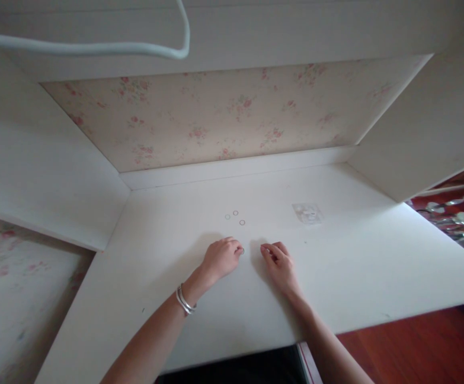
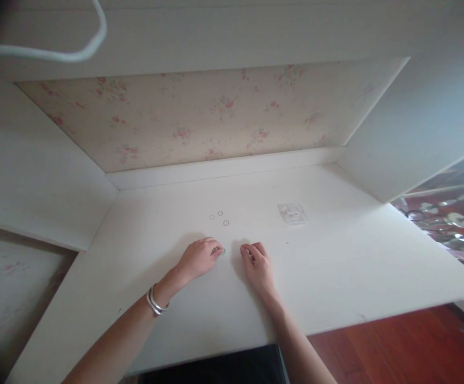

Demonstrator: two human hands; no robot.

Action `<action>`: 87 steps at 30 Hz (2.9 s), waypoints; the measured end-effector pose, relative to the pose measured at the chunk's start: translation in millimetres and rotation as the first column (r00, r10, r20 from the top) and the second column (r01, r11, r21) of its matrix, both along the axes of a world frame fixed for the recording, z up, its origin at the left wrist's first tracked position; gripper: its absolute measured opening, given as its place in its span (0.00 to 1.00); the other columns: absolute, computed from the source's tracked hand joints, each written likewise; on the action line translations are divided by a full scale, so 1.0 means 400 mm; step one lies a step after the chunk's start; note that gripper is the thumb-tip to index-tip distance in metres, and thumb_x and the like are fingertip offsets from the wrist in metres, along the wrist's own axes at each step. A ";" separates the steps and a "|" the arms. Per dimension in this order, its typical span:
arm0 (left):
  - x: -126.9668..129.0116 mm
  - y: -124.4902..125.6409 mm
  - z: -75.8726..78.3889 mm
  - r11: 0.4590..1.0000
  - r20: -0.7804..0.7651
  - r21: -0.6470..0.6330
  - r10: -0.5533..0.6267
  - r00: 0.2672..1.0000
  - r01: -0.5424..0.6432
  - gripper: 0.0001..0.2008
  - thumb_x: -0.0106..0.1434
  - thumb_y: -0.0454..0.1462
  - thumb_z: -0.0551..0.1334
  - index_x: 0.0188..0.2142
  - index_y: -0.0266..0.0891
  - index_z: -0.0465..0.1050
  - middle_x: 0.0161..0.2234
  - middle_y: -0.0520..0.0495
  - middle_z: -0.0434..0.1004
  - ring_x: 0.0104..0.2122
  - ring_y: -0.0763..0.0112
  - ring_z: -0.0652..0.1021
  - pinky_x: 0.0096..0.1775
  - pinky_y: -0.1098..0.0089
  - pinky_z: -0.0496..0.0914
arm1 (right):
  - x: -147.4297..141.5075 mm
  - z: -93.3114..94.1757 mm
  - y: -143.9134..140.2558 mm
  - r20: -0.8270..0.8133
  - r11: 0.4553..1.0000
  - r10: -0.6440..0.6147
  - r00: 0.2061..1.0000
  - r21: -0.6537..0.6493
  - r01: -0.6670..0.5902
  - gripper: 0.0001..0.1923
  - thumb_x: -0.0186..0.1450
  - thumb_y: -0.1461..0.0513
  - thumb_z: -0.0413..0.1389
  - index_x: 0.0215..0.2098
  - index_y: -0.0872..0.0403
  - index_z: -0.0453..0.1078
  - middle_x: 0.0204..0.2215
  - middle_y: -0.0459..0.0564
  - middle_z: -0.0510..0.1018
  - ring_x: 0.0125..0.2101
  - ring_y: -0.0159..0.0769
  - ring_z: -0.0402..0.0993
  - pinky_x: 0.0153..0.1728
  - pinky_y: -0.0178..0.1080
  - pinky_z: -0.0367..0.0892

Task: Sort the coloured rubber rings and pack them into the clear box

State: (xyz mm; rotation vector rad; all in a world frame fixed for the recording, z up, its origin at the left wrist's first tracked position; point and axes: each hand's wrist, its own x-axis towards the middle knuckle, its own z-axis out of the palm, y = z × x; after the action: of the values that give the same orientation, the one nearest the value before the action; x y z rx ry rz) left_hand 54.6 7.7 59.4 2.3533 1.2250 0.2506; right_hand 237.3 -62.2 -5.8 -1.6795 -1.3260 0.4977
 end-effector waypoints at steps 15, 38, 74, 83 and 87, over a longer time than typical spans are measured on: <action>-0.254 -0.161 -0.078 0.780 0.386 -0.456 0.607 0.694 -0.429 0.19 0.60 0.51 0.57 0.36 0.37 0.73 0.19 0.55 0.62 0.21 0.73 0.66 0.24 0.74 0.57 | -0.077 0.072 0.131 0.286 0.971 0.239 0.928 -0.087 -0.223 0.16 0.67 0.54 0.46 0.42 0.50 0.73 0.36 0.50 0.73 0.32 0.33 0.71 0.34 0.36 0.65; -0.278 -0.163 -0.091 0.823 0.403 -0.491 0.505 0.763 -0.286 0.19 0.60 0.50 0.56 0.35 0.37 0.73 0.18 0.56 0.57 0.20 0.74 0.61 0.24 0.74 0.55 | -0.137 0.076 0.307 0.650 0.900 0.431 0.626 -0.356 -0.250 0.16 0.69 0.62 0.44 0.36 0.51 0.74 0.41 0.53 0.73 0.39 0.38 0.68 0.37 0.37 0.59; -0.262 -0.160 -0.102 0.877 0.380 -0.322 0.464 0.800 -0.356 0.15 0.64 0.46 0.55 0.35 0.38 0.74 0.21 0.53 0.64 0.21 0.74 0.65 0.26 0.74 0.59 | -0.070 0.038 0.051 0.634 0.912 0.392 0.667 -0.170 -0.374 0.12 0.69 0.57 0.48 0.41 0.52 0.72 0.37 0.52 0.72 0.36 0.38 0.67 0.39 0.40 0.62; -0.258 -0.160 -0.106 0.868 0.372 -0.336 0.478 0.796 -0.365 0.16 0.63 0.46 0.55 0.36 0.37 0.74 0.21 0.53 0.64 0.22 0.74 0.65 0.26 0.74 0.59 | -0.083 0.028 0.048 0.596 0.924 0.355 0.721 -0.106 -0.367 0.11 0.68 0.60 0.49 0.39 0.51 0.73 0.35 0.52 0.72 0.36 0.38 0.67 0.39 0.41 0.63; -0.261 -0.154 -0.102 0.850 0.376 -0.399 0.494 0.784 -0.344 0.16 0.62 0.47 0.56 0.35 0.37 0.74 0.21 0.54 0.64 0.21 0.75 0.65 0.25 0.74 0.58 | -0.073 0.024 0.041 0.541 0.930 0.320 0.778 -0.022 -0.367 0.11 0.68 0.60 0.48 0.40 0.50 0.73 0.34 0.52 0.72 0.35 0.38 0.67 0.37 0.41 0.65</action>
State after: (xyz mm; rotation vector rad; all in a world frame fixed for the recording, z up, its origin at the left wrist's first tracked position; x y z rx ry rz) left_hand -49.8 -53.9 18.6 1.5890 1.4068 0.6804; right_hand 208.0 -46.0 3.8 -1.5637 -2.0636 0.1624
